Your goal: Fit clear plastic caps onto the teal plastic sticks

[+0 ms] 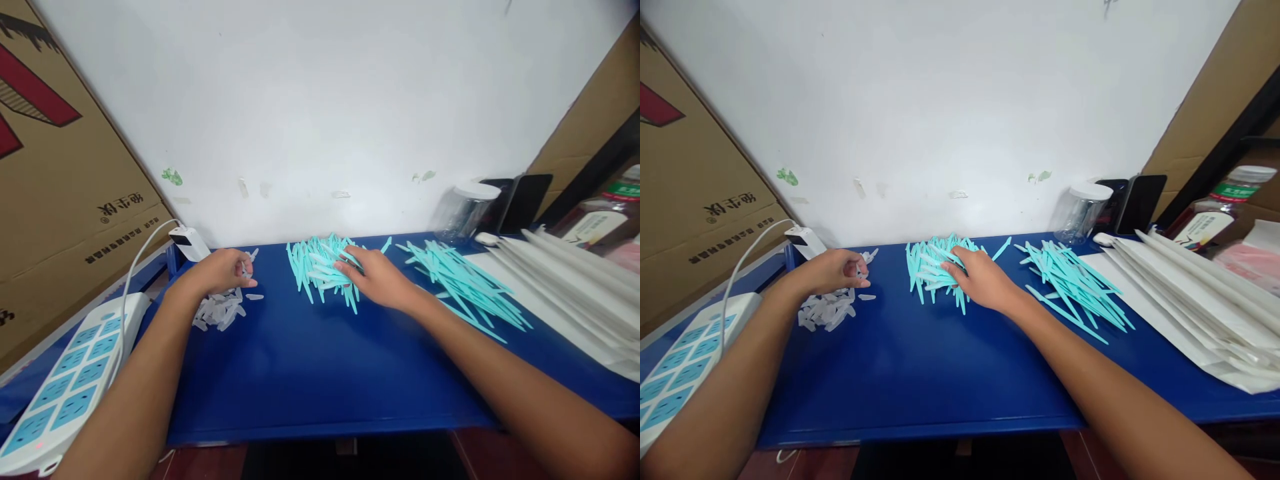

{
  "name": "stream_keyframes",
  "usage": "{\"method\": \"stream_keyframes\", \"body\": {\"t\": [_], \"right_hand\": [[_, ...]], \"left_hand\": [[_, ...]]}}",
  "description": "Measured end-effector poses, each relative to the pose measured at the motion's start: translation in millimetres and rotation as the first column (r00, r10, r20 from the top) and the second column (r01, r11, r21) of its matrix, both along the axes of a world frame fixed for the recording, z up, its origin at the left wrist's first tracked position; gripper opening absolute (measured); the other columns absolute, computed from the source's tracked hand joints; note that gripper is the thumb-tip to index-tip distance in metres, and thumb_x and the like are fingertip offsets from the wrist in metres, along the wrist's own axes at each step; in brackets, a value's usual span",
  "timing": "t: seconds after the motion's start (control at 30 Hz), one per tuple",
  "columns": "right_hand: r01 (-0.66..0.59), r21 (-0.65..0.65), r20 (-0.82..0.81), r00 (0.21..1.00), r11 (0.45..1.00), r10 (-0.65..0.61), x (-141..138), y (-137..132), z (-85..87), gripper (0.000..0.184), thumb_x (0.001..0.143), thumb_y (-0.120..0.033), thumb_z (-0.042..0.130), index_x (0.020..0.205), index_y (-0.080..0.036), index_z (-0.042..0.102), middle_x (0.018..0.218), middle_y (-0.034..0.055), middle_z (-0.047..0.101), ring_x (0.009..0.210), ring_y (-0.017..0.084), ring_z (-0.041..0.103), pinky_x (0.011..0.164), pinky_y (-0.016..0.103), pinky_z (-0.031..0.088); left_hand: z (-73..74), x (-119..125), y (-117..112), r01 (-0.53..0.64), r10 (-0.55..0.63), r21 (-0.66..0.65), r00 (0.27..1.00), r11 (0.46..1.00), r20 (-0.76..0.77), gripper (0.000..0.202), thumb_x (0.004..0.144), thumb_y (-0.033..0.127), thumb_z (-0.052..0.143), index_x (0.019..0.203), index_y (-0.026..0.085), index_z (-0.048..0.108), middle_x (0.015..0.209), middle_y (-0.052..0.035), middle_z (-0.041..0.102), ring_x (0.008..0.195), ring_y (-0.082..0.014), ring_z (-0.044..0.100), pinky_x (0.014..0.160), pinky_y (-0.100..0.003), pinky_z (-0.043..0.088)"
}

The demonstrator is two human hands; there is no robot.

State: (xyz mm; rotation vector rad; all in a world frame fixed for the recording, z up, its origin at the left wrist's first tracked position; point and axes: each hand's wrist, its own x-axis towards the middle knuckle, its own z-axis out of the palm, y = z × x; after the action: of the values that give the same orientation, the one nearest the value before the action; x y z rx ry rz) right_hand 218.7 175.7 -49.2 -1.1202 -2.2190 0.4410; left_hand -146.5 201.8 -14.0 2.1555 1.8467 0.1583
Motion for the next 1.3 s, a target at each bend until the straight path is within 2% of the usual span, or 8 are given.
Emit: {"method": "stream_keyframes", "body": {"t": [0.2,0.4,0.53,0.67,0.8,0.9,1.07,1.3], "right_hand": [[-0.008,-0.019,0.031,0.999,1.0,0.009,-0.7,1.6,-2.2,0.035,0.107,-0.047,0.046,0.083,-0.022,0.044,0.067,-0.0027,0.048,0.058,0.015,0.046,0.06,0.029,0.028],[-0.121,-0.239,-0.146,0.985,0.963,0.088,-0.6,-0.4,2.4,0.041,0.101,-0.057,0.054,0.083,-0.022,0.044,0.078,-0.001,0.053,0.065,0.017,0.065,0.06,0.027,0.039],[-0.243,-0.439,-0.201,0.965,0.865,0.169,-3.6,-6.4,9.6,0.042,0.101,-0.062,0.052,0.093,-0.021,0.05,0.07,-0.0028,0.056,0.061,0.017,0.066,0.056,0.025,0.04],[-0.282,-0.546,-0.254,0.953,0.789,0.165,-5.7,-11.2,10.8,0.045,0.101,-0.067,0.049,0.1,-0.023,0.044,0.073,-0.003,0.057,0.063,0.016,0.066,0.053,0.024,0.043],[-0.292,-0.629,-0.301,0.946,0.721,0.121,-5.3,-14.9,10.5,0.044,0.1,-0.066,0.052,0.098,-0.025,0.037,0.08,-0.003,0.057,0.072,0.018,0.069,0.056,0.025,0.048],[-0.341,-0.652,-0.316,0.934,0.677,0.166,-5.0,-18.0,14.2,0.045,0.1,-0.068,0.05,0.099,-0.025,0.039,0.077,-0.0024,0.06,0.062,0.015,0.061,0.053,0.025,0.043],[-0.492,-0.702,-0.385,0.87,0.515,0.307,-6.3,-19.0,21.4,0.043,0.107,-0.063,0.037,0.11,-0.021,0.046,0.067,-0.0009,0.067,0.043,0.008,0.035,0.047,0.024,0.03],[-0.622,-0.76,-0.554,0.772,0.19,0.311,-5.9,-9.4,16.6,0.035,0.107,-0.05,0.032,0.112,-0.019,0.048,0.064,0.0028,0.072,0.031,0.007,0.025,0.037,0.024,0.017]], "left_hand": [[-10.3,7.5,1.8,0.23,-0.211,-0.259,0.972,0.938,0.101,0.043,0.067,0.061,0.083,0.085,0.022,0.077,0.079,-0.0044,0.072,0.073,-0.0224,0.065,0.063,-0.03,0.046],[-12.1,35.3,-2.8,0.252,-0.242,0.007,0.918,0.968,0.314,0.039,0.085,0.058,0.072,0.088,0.02,0.073,0.083,-0.0054,0.073,0.075,-0.02,0.064,0.068,-0.03,0.049],[-16.5,60.6,-9.0,0.145,-0.231,0.182,0.689,0.973,0.687,0.041,0.086,0.052,0.077,0.108,0.018,0.071,0.088,-0.0055,0.073,0.077,-0.0179,0.066,0.071,-0.03,0.053],[-20.6,82.7,-18.9,0.039,-0.2,0.207,0.471,0.978,0.859,0.049,0.08,0.048,0.085,0.115,0.015,0.075,0.088,-0.0079,0.076,0.074,-0.0172,0.069,0.069,-0.03,0.055],[-24.5,97.1,-28.1,0.003,-0.168,0.181,0.383,0.984,0.908,0.043,0.076,0.044,0.09,0.104,0.014,0.078,0.089,-0.0111,0.079,0.081,-0.0222,0.075,0.07,-0.031,0.058],[-26.3,104.2,-33.7,-0.018,-0.154,0.173,0.363,0.985,0.919,0.037,0.075,0.042,0.092,0.093,0.015,0.076,0.092,-0.0122,0.082,0.088,-0.0249,0.077,0.071,-0.03,0.058],[-27.4,110.6,-40.5,0.0,-0.159,0.168,0.329,0.986,0.931,0.034,0.078,0.043,0.09,0.093,0.016,0.074,0.091,-0.0115,0.083,0.091,-0.0255,0.078,0.076,-0.031,0.058],[-26.1,110.9,-44.0,0.026,-0.207,0.213,0.37,0.977,0.906,0.033,0.081,0.042,0.087,0.099,0.016,0.08,0.091,-0.0109,0.083,0.089,-0.0248,0.079,0.078,-0.032,0.058]]}}
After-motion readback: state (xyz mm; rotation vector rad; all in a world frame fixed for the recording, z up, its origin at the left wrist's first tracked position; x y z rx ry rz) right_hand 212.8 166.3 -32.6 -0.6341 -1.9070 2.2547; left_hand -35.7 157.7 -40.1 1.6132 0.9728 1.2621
